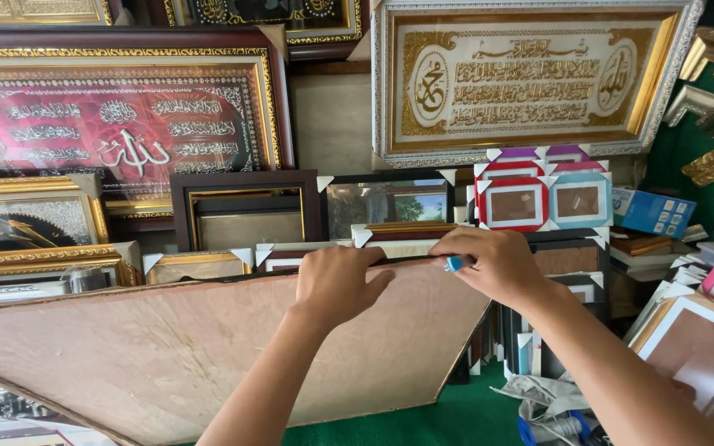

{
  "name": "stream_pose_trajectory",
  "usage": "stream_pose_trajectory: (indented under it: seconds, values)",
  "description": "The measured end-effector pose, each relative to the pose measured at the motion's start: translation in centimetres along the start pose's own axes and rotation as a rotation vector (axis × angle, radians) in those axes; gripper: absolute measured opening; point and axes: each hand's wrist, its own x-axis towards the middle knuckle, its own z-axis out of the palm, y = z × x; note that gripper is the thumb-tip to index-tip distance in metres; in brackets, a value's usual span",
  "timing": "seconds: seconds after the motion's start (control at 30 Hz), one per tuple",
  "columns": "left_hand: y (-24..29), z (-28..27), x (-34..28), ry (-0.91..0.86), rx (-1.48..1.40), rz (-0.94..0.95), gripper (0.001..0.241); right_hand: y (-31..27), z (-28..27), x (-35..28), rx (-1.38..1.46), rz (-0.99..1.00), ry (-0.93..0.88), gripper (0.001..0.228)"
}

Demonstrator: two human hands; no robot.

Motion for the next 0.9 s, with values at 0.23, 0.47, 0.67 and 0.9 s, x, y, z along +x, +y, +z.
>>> stream_pose_trajectory:
  seconds: [0.23, 0.47, 0.67, 0.9]
  values:
    - [-0.7, 5.1, 1.3, 0.489, -0.033, 0.139, 0.016, -0.3, 0.0, 0.7, 0.057, 0.063, 0.003, 0.012]
    - [-0.5, 5.0, 2.1, 0.559, -0.145, 0.045, 0.011, 1.8, 1.0, 0.8, 0.095, 0.086, -0.011, 0.017]
    - [0.0, 5.7, 2.9, 0.762, -0.176, 0.195, 0.012, 4.0, 2.1, 0.3, 0.126, -0.031, 0.106, 0.019]
    - [-0.4, 7.1, 3.8, 0.83, -0.028, 0.333, 0.008, 4.9, 2.8, -0.4, -0.013, -0.168, 0.226, 0.014]
